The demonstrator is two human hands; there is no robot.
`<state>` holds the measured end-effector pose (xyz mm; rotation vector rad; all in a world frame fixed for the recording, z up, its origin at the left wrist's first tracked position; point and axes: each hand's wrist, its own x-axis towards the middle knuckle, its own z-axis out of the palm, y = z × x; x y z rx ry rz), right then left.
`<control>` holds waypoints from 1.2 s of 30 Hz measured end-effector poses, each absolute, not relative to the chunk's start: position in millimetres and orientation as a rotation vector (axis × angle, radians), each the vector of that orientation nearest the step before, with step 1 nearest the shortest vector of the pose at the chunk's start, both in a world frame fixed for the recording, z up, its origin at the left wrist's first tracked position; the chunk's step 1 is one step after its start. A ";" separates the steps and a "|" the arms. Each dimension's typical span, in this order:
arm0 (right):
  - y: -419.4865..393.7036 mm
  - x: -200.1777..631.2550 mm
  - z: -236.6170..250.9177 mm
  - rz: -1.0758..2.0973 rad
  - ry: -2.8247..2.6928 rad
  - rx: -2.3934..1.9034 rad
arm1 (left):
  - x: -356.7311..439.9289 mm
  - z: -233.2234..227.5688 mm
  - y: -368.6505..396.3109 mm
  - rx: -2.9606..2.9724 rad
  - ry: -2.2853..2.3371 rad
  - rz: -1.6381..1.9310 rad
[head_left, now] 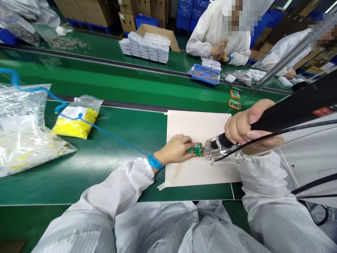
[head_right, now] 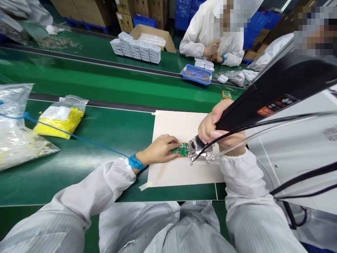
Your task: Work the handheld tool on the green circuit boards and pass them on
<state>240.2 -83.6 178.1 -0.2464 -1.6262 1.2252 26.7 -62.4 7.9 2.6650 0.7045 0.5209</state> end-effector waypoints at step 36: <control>-64.3 254.0 185.5 1.265 -1.654 -0.315 | 26.6 10.9 -58.1 2.691 0.630 0.560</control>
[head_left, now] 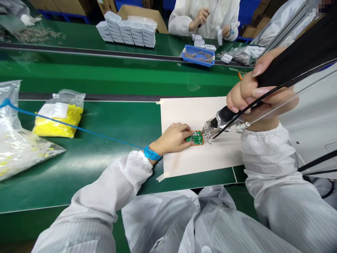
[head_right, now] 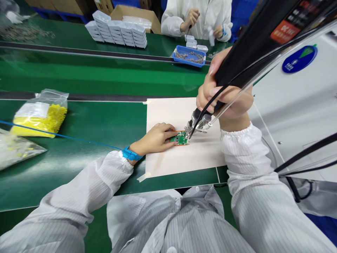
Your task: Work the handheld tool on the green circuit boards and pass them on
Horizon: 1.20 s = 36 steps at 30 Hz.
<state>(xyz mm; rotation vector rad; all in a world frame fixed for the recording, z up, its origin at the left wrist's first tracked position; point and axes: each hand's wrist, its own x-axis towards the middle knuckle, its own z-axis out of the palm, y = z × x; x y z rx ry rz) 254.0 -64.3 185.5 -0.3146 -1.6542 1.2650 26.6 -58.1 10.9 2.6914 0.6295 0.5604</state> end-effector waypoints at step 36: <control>-73.6 231.4 169.3 1.226 -1.637 -0.218 | 26.2 13.1 -58.0 2.651 0.656 0.541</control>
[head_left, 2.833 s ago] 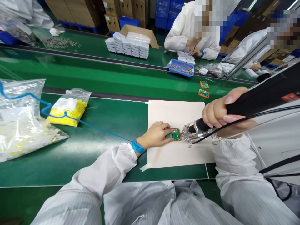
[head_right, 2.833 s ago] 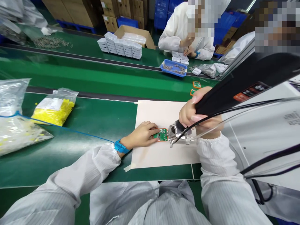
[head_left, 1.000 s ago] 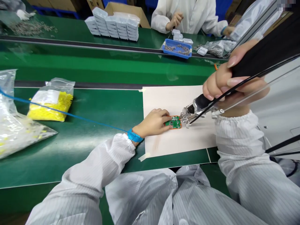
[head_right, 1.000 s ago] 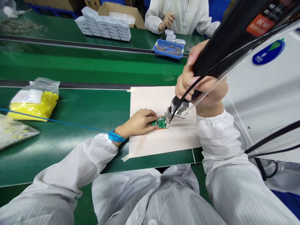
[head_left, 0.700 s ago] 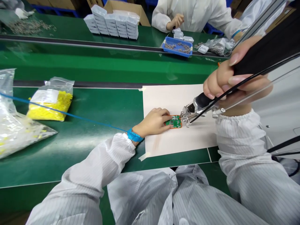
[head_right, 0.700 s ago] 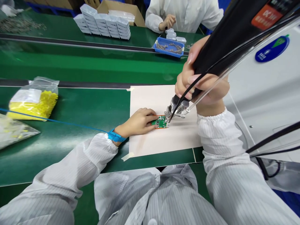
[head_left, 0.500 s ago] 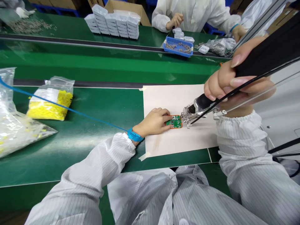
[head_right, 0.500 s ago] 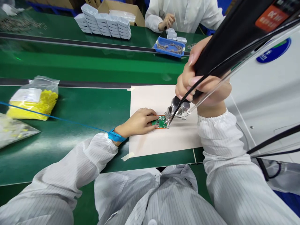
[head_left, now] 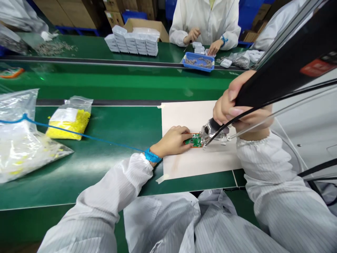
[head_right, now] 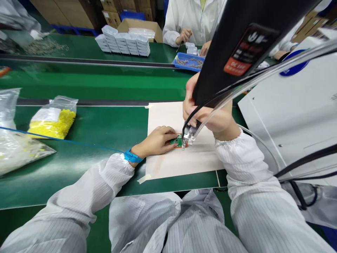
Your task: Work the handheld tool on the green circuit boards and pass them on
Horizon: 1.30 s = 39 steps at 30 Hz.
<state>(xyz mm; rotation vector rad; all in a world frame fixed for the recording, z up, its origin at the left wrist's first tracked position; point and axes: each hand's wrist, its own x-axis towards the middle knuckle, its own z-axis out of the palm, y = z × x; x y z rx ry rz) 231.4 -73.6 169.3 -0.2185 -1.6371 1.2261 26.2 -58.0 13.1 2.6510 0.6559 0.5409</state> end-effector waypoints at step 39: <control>-66.2 257.2 187.1 1.245 -1.636 -0.377 | 26.5 11.7 -58.0 2.637 0.591 0.553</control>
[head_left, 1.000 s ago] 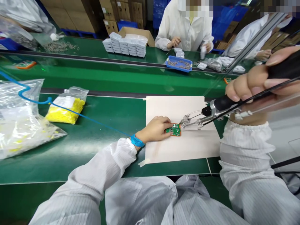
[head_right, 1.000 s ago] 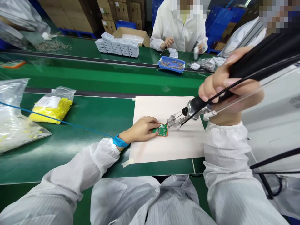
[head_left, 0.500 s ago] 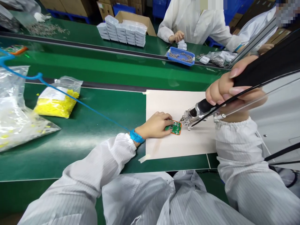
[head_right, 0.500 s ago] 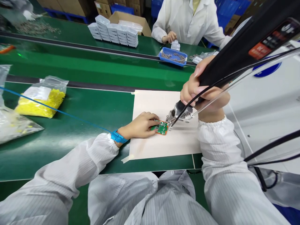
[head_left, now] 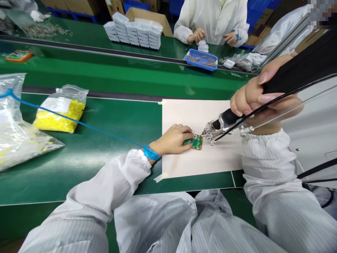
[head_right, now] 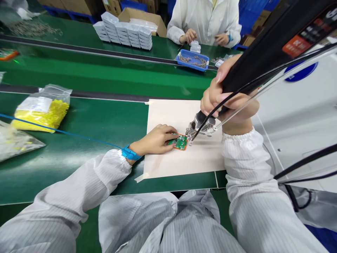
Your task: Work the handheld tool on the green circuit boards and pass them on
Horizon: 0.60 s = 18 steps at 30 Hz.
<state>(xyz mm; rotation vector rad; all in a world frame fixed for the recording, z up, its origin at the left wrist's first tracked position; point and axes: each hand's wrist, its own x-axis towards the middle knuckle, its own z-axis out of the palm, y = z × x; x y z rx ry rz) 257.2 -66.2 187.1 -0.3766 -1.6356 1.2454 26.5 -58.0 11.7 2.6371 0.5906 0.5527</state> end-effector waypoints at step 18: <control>-60.6 270.2 186.1 1.236 -1.754 -0.400 | 26.3 13.9 -58.6 2.649 0.600 0.533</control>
